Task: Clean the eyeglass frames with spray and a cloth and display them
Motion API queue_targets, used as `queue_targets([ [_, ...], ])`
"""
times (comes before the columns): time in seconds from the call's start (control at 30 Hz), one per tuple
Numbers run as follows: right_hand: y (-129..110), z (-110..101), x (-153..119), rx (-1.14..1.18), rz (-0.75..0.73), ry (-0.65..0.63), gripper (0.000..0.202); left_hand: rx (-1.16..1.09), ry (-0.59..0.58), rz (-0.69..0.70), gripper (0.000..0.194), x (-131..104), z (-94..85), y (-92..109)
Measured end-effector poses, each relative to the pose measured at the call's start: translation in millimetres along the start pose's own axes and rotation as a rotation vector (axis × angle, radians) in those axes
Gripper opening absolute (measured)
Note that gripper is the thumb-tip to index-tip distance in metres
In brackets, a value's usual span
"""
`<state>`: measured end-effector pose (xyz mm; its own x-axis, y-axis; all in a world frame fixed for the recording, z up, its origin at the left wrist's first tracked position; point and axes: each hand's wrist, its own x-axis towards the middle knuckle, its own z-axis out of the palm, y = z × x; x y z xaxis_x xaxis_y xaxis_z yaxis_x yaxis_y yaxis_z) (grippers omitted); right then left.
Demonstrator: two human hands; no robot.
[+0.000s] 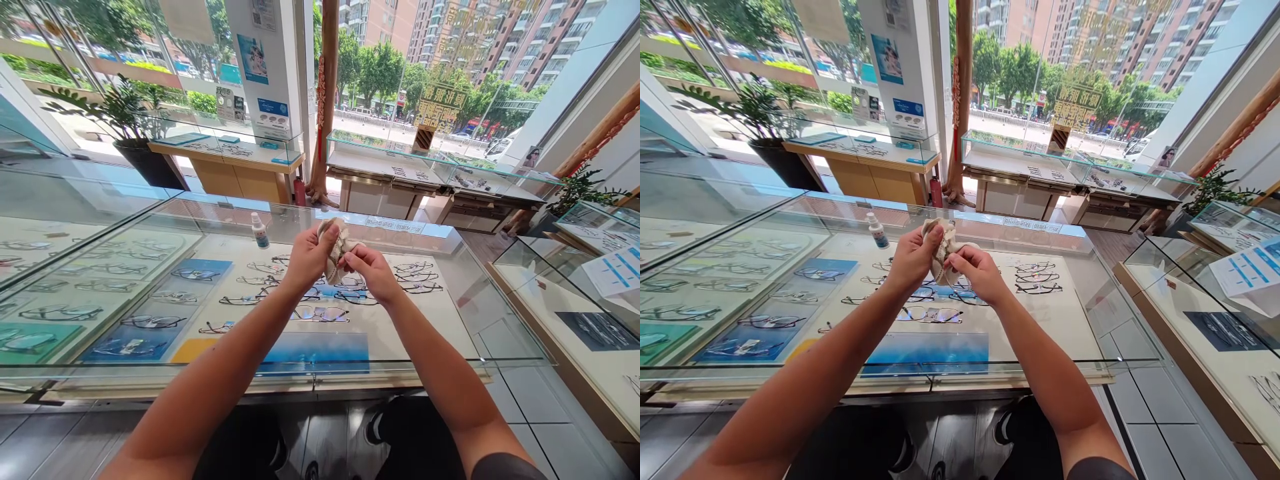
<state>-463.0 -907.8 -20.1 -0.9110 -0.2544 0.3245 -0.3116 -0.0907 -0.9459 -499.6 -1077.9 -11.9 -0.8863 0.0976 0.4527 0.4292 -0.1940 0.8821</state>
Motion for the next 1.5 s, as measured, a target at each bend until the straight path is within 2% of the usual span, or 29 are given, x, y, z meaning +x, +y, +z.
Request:
queue_targets([
  [0.07, -0.3, -2.1, 0.6, 0.002, 0.000, 0.012, 0.053, -0.020, -0.058, -0.030, 0.058, 4.3, -5.7, 2.4],
  [0.2, 2.1, -9.1, 3.5, 0.052, 0.013, 0.077, 0.052, -0.092, -0.331, -0.119, 0.049, 12.0, -18.2, 10.7],
  [0.23, 3.0, -10.0, 3.9, 0.065, 0.018, 0.086, 0.052, -0.103, -0.366, -0.139, 0.049, 12.4, -19.3, 12.3],
  [0.3, 4.5, -10.1, 4.1, 0.085, 0.026, 0.081, 0.053, -0.113, -0.338, -0.162, 0.053, 10.6, -17.8, 13.7],
  [0.37, 5.2, -7.9, 3.2, 0.099, 0.027, 0.059, 0.052, -0.110, -0.236, -0.156, 0.056, 6.4, -12.1, 12.8],
  [0.5, 4.5, -1.3, 0.8, 0.065, 0.018, 0.016, 0.052, -0.070, -0.108, -0.100, 0.050, -1.6, 1.7, 7.3],
  [0.6, 4.7, 1.7, 0.5, 0.032, 0.014, -0.002, 0.054, -0.032, -0.024, -0.049, 0.057, -1.1, 3.6, 2.4],
  [0.67, 6.0, 1.2, 1.2, 0.032, 0.020, 0.008, 0.054, -0.008, -0.040, -0.055, 0.064, 3.1, -1.3, -0.1],
  [0.73, 7.6, -1.2, 2.6, 0.048, 0.034, 0.043, 0.053, -0.001, -0.125, -0.083, 0.065, 8.7, -9.5, -1.2],
  [0.83, 9.0, -5.6, 4.6, 0.078, 0.046, 0.100, 0.052, -0.046, -0.275, -0.128, 0.054, 13.9, -19.7, 0.4],
  [0.9, 8.8, -6.7, 5.0, 0.095, 0.040, 0.112, 0.051, -0.096, -0.326, -0.167, 0.052, 13.0, -20.4, 2.4],
  [1.0, 7.6, -4.4, 4.0, 0.097, 0.027, 0.093, 0.051, -0.143, -0.274, -0.190, 0.057, 7.4, -12.4, 4.4],
  [1.13, 7.1, 0.6, 2.0, 0.053, 0.007, 0.058, 0.053, -0.128, -0.160, -0.145, 0.055, 2.8, -0.9, 2.9],
  [1.27, 7.1, 0.3, 2.0, 0.030, 0.007, 0.053, 0.053, -0.091, -0.072, -0.110, 0.065, 6.8, -1.8, -5.0],
  [1.4, 5.7, -4.3, 3.7, 0.056, 0.017, 0.105, 0.051, -0.126, -0.142, -0.117, 0.063, 12.9, -10.0, -11.3],
  [1.5, 5.8, -6.0, 4.6, 0.118, 0.034, 0.133, 0.051, -0.158, -0.237, -0.144, 0.054, 13.4, -14.5, -7.3],
])
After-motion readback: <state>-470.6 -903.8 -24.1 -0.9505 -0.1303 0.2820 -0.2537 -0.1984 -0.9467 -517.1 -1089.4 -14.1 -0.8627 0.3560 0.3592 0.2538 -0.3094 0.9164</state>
